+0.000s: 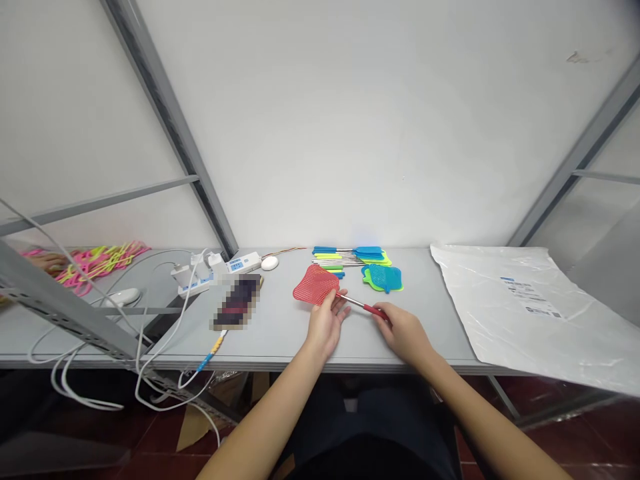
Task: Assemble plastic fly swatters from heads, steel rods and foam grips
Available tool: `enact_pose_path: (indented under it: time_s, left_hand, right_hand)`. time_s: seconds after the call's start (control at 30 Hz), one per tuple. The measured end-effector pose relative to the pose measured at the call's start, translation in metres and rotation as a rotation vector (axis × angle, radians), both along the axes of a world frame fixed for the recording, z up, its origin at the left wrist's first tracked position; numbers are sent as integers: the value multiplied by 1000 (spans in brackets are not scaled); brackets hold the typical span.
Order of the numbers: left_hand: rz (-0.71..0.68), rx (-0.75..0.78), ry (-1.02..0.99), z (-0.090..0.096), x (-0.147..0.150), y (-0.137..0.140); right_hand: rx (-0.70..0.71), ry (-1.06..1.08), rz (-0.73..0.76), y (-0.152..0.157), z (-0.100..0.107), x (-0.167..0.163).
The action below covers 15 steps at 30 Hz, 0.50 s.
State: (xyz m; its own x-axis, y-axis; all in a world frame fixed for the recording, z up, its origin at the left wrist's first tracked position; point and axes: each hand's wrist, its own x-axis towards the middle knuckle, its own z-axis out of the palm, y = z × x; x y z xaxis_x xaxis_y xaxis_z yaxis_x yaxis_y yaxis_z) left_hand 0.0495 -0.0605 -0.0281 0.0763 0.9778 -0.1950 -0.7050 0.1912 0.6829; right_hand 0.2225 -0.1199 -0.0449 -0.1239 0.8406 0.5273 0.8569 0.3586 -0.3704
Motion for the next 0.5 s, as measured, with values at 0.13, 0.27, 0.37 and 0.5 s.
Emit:
enact_pose_path:
  time_s: [0.13,0.27,0.37,0.5]
  left_hand:
    - [-126,130,156,-2,-3,-11]
    - [-272,282,351,1,-1,-25]
    - [-308,280,338,3,1,-29]
    - [-290,299,353,1,1,-26]
  right_hand:
    - [-21,-58,-33,-1,1,-1]
    - [-37,-118,-39,-1,3,-3]
    - [-41,-41,-38,0,3,-2]
    - [-45,47,18,-2,4,0]
